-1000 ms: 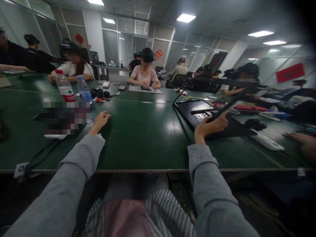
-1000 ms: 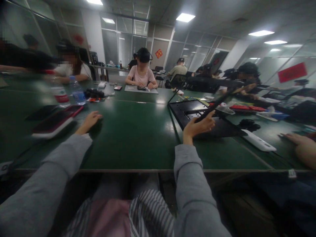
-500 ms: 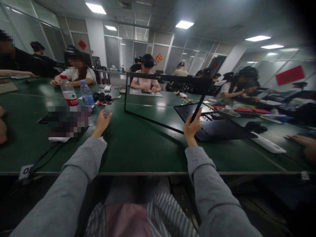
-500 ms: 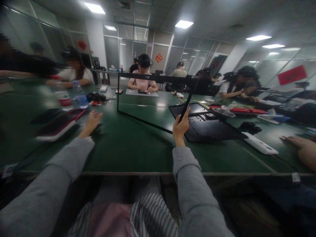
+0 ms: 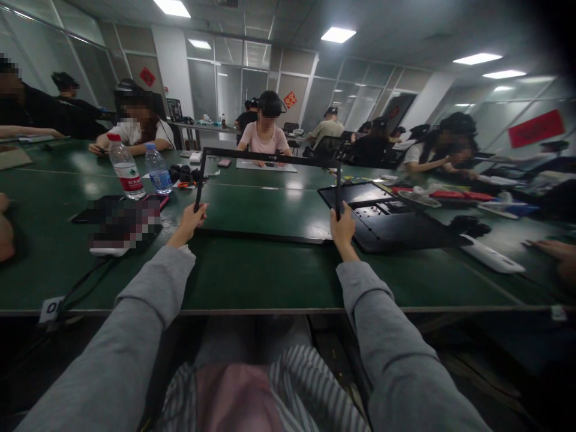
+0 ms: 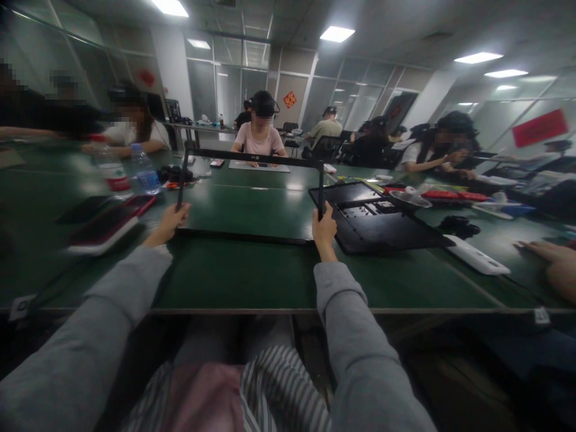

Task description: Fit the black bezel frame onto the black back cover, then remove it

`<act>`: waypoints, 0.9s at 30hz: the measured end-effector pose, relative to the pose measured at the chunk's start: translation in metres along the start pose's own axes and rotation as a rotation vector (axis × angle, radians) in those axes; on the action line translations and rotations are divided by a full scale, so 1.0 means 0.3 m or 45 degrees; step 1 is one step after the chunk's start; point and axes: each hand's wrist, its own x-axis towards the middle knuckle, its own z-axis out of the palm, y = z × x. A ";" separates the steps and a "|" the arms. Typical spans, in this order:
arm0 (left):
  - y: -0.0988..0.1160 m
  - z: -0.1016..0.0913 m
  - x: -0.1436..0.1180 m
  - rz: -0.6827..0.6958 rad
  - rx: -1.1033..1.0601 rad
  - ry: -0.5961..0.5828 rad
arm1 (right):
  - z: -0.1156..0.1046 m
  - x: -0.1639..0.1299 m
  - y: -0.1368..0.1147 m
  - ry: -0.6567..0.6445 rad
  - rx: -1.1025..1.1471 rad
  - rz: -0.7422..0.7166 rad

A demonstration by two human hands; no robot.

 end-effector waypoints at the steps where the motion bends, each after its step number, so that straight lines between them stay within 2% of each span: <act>1: 0.002 -0.001 -0.003 -0.017 0.001 0.027 | 0.020 0.010 0.021 -0.041 0.029 0.034; 5: -0.016 -0.009 0.013 -0.084 0.041 0.124 | 0.094 0.045 0.089 -0.337 0.216 0.146; 8: -0.043 -0.016 0.036 -0.111 0.163 0.147 | 0.125 0.059 0.118 -0.491 0.337 0.103; 11: -0.073 -0.026 0.051 -0.065 0.430 0.116 | 0.132 0.059 0.134 -0.482 0.307 0.047; 16: -0.105 -0.035 0.059 0.138 0.883 0.118 | 0.123 0.042 0.149 -0.449 0.163 0.061; 27: -0.127 -0.022 0.056 0.153 1.124 0.093 | 0.136 0.028 0.152 -0.406 0.072 0.102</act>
